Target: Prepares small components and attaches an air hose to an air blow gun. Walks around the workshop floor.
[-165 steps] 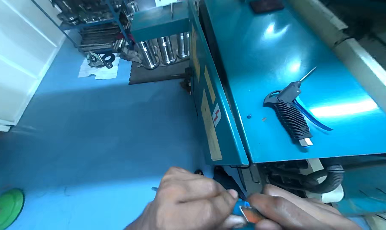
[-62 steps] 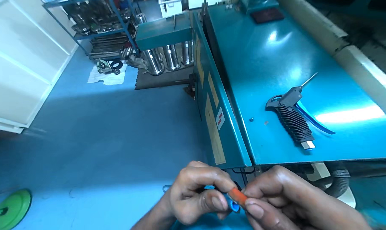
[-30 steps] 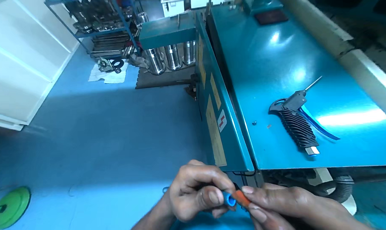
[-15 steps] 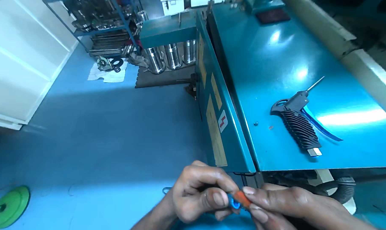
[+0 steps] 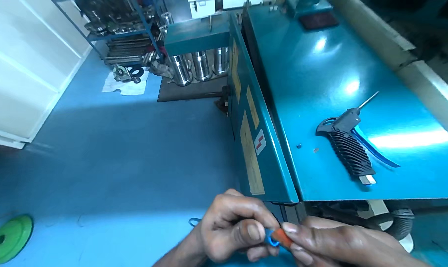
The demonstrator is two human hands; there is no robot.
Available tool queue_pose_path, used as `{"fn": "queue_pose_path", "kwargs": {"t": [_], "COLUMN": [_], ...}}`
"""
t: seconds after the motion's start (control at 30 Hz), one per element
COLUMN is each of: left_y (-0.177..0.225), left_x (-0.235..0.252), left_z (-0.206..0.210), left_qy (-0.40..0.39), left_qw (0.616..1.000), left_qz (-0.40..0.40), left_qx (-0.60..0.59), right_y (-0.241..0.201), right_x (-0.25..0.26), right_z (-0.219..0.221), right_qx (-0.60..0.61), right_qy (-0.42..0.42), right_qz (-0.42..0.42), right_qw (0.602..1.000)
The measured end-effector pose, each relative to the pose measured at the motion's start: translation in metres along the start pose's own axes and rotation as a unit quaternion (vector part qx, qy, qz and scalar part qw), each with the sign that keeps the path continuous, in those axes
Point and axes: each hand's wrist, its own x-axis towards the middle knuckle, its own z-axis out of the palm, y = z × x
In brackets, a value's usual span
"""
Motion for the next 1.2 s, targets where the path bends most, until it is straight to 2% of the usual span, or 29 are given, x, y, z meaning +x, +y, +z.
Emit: {"fn": "queue_pose_path", "kwargs": {"t": [0.4,0.63,1.2], "left_y": [-0.0019,-0.0028,-0.0023], "left_x": [-0.0001,0.0044,0.0082], "left_z": [0.0033,0.0051,0.0056], "left_qy": [0.015,0.01,0.023], "left_qw": [0.999,1.0,1.0], "left_qz": [-0.006,-0.003,-0.011], "left_qx": [-0.029,0.005,-0.015], "right_y": [-0.0027,-0.0026,-0.003], "right_x": [-0.0013,-0.0013,-0.0052], "right_z": [-0.0025,-0.0041,-0.0047], "right_qx": [-0.008,-0.003,-0.012], "right_qy": [-0.002,0.007,0.028], "right_qz": [0.008,0.007,0.01], "right_qw": [1.0,1.0,0.999]}}
